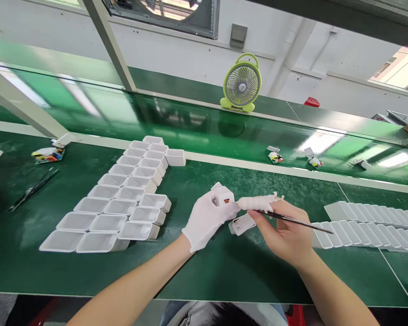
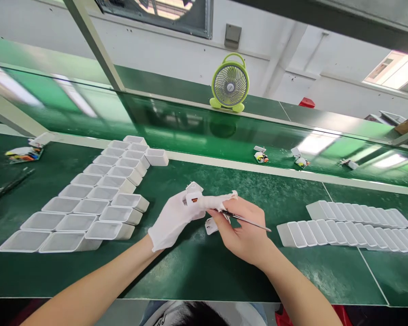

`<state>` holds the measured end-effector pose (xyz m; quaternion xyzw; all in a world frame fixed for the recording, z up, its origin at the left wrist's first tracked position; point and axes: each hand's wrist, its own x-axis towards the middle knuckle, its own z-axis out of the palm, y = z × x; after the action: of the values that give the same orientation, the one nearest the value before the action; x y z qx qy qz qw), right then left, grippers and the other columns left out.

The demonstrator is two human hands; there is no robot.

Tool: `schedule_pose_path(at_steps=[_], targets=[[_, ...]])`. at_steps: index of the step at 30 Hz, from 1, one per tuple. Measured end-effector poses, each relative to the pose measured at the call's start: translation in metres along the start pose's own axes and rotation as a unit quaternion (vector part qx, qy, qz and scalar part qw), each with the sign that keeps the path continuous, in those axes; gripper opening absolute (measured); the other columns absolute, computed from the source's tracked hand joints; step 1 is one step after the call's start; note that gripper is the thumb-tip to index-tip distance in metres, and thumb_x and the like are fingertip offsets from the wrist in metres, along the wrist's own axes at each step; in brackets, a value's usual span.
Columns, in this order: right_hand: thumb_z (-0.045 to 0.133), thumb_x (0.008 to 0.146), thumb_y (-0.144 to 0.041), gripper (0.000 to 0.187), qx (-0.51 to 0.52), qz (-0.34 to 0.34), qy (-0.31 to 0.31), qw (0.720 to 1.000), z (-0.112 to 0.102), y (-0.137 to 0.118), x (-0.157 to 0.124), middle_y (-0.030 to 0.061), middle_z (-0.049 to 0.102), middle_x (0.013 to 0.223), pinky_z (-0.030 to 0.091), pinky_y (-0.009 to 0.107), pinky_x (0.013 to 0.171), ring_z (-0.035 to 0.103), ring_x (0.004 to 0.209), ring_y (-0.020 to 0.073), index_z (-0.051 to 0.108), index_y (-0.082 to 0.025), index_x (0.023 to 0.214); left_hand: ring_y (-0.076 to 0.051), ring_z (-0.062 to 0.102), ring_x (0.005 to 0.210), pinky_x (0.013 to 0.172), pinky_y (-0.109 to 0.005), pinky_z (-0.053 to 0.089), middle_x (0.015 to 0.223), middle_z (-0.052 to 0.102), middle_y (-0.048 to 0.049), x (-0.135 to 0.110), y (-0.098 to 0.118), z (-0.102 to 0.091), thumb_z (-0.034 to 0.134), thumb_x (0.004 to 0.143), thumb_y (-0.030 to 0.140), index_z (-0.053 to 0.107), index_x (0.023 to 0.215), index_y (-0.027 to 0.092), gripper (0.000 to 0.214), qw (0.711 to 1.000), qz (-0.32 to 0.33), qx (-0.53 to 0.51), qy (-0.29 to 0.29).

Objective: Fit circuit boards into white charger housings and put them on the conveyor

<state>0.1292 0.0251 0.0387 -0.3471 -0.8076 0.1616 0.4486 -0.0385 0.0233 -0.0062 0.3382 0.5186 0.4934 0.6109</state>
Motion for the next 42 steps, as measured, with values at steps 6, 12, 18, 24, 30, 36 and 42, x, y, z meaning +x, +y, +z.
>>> schedule_pose_path(at_steps=[6,12,18,24,30,36,42], targets=[[0.066,0.086,-0.003,0.022,-0.105,-0.107,0.007,0.989,0.009,0.002,0.001,0.0010,0.077,0.082,0.054,0.027,0.061,0.068,0.063,0.0149,0.065,-0.024,0.095,-0.012,0.050,0.063,0.057,-0.024,0.042,0.066,0.055,0.0049,0.002,-0.001,0.001,0.080,0.063,0.028,0.058,0.068,0.019,0.025,0.999,0.015,0.031,0.028],[0.062,0.088,-0.005,0.022,-0.175,-0.126,0.000,0.976,0.012,-0.002,0.002,-0.0026,0.063,0.067,0.046,0.027,0.053,0.055,0.054,0.0140,0.054,-0.026,0.087,-0.013,0.057,0.071,0.064,-0.025,0.049,0.075,0.065,0.0039,0.004,-0.006,0.001,0.077,0.065,0.024,0.065,0.073,0.020,0.014,0.999,0.022,0.042,0.020],[0.062,0.088,-0.006,0.020,-0.181,-0.125,-0.015,0.975,0.011,-0.005,0.007,-0.0030,0.063,0.067,0.047,0.027,0.055,0.056,0.054,0.0138,0.056,-0.025,0.088,-0.015,0.062,0.072,0.064,-0.026,0.049,0.072,0.067,0.0041,0.004,-0.002,0.000,0.074,0.067,0.023,0.067,0.073,0.021,0.009,0.998,0.028,0.055,0.022],[0.063,0.089,-0.007,0.018,-0.173,-0.120,-0.026,0.977,0.011,-0.003,0.009,-0.0007,0.069,0.073,0.051,0.028,0.059,0.063,0.061,0.0152,0.059,-0.024,0.091,-0.017,0.065,0.078,0.066,-0.027,0.049,0.076,0.071,0.0031,0.002,0.001,-0.002,0.075,0.067,0.023,0.069,0.073,0.022,0.009,0.996,0.041,0.077,0.032],[0.059,0.090,-0.007,0.017,-0.205,-0.127,-0.054,0.969,0.013,-0.007,0.013,-0.0011,0.066,0.071,0.049,0.027,0.059,0.059,0.059,0.0150,0.057,-0.024,0.091,-0.019,0.065,0.074,0.077,-0.032,0.051,0.068,0.070,0.0035,0.003,0.002,-0.002,0.075,0.068,0.023,0.068,0.065,0.023,0.008,0.993,0.067,0.089,0.027],[0.051,0.090,-0.008,0.019,-0.246,-0.146,-0.123,0.950,0.008,-0.019,0.030,-0.0036,0.053,0.062,0.038,0.026,0.052,0.047,0.052,0.0139,0.047,-0.024,0.081,-0.021,0.066,0.080,0.089,-0.037,0.051,0.073,0.073,0.0032,0.003,0.000,-0.002,0.078,0.065,0.022,0.070,0.067,0.022,0.007,0.994,0.069,0.077,0.034],[0.048,0.091,-0.005,0.021,-0.229,-0.146,-0.149,0.951,0.005,-0.024,0.029,-0.0032,0.052,0.063,0.040,0.027,0.054,0.049,0.054,0.0138,0.050,-0.024,0.082,-0.016,0.062,0.071,0.080,-0.032,0.052,0.063,0.065,0.0051,0.003,-0.001,-0.001,0.078,0.062,0.020,0.066,0.060,0.020,0.013,0.997,0.046,0.049,0.024]])
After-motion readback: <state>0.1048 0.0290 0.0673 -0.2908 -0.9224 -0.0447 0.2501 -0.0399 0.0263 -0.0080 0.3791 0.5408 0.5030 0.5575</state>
